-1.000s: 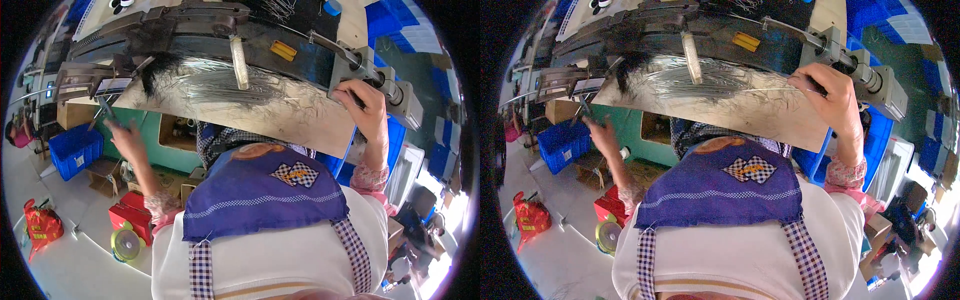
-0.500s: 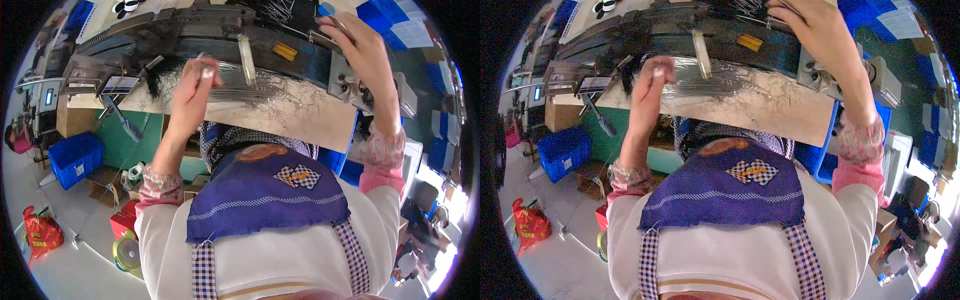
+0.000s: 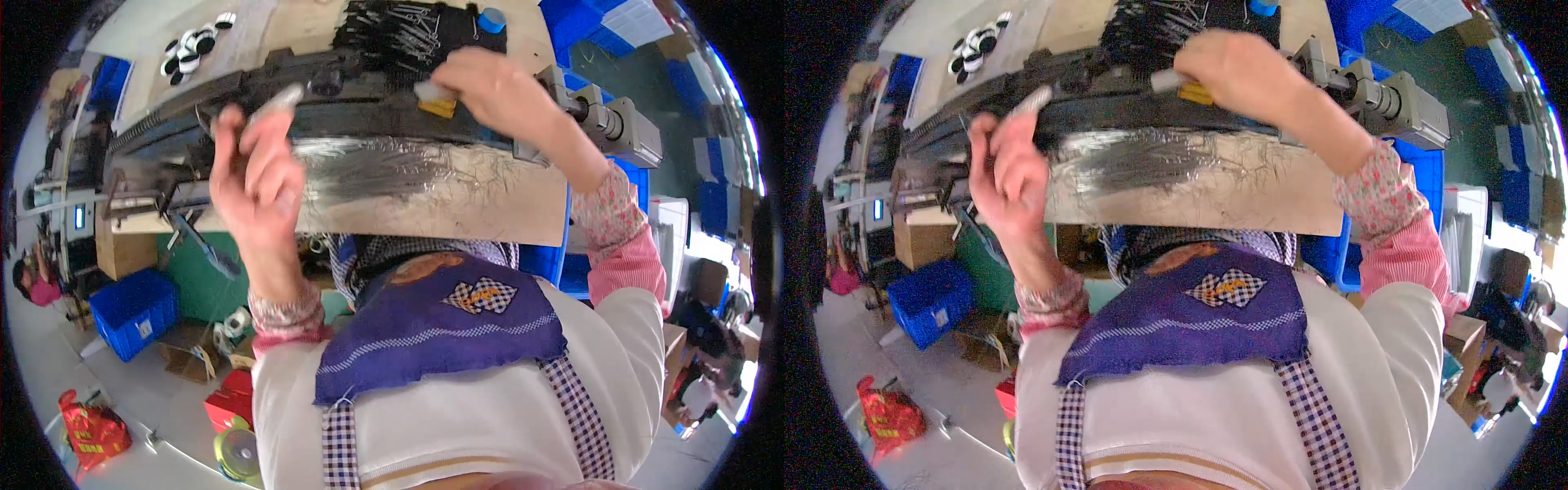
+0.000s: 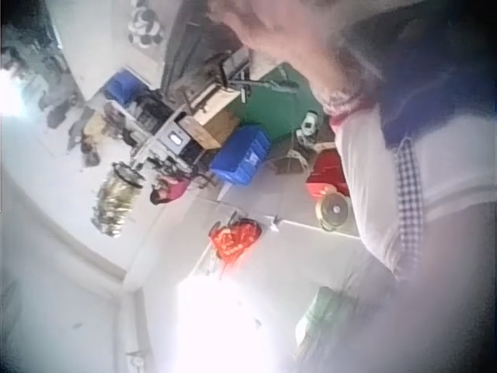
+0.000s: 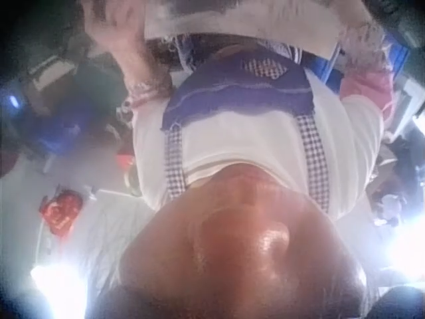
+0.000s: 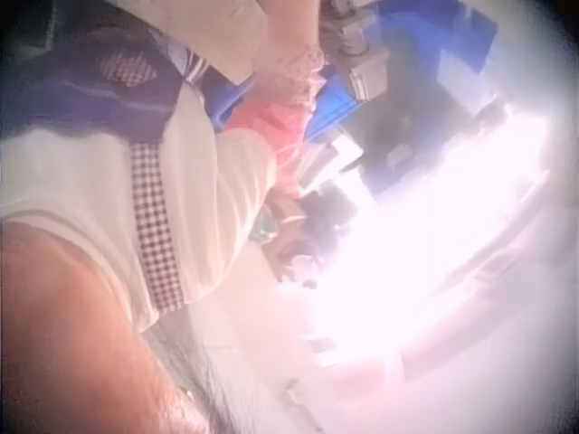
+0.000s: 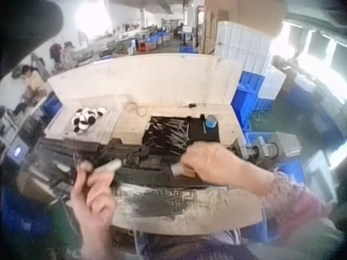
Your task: Processing and arranging hair fibers on a specialized industrial machine for wig or hair extension manufacturing.
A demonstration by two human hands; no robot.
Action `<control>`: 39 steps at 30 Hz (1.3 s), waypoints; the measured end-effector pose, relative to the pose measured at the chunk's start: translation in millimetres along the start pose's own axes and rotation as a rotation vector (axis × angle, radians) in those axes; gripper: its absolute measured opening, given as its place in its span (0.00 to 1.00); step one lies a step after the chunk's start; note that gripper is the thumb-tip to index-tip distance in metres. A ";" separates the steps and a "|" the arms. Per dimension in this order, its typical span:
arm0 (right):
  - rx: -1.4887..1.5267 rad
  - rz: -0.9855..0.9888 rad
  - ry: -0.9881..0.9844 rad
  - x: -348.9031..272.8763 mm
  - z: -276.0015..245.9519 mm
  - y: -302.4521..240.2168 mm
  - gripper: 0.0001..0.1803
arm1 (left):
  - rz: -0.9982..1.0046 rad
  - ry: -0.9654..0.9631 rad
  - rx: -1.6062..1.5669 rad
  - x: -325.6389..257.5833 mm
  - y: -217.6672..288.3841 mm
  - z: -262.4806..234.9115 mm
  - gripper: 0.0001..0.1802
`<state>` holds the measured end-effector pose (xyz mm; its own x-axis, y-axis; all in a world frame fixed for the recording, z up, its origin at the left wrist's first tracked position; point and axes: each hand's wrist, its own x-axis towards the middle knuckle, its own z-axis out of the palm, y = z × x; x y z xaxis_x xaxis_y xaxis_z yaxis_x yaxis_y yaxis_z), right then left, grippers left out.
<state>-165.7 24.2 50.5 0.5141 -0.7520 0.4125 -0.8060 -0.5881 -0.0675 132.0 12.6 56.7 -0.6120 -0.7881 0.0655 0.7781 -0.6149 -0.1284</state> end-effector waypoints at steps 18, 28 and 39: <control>0.296 0.108 -0.137 4.4 -20.1 38.8 0.11 | 0.054 -0.254 2.347 125.1 -68.7 -62.2 0.14; 0.447 0.015 0.218 44.5 19.3 8.6 0.11 | 1.156 -0.221 2.787 59.6 -22.4 -7.2 0.12; 0.427 0.115 0.040 58.6 45.4 12.2 0.12 | -0.211 0.174 0.199 35.1 -31.6 -1.6 0.31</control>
<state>-132.0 -40.6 32.6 0.4092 -0.8127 0.4148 -0.6596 -0.5775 -0.4810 85.7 4.4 61.4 -0.7640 -0.6370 -0.1025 0.6337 -0.7707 0.0665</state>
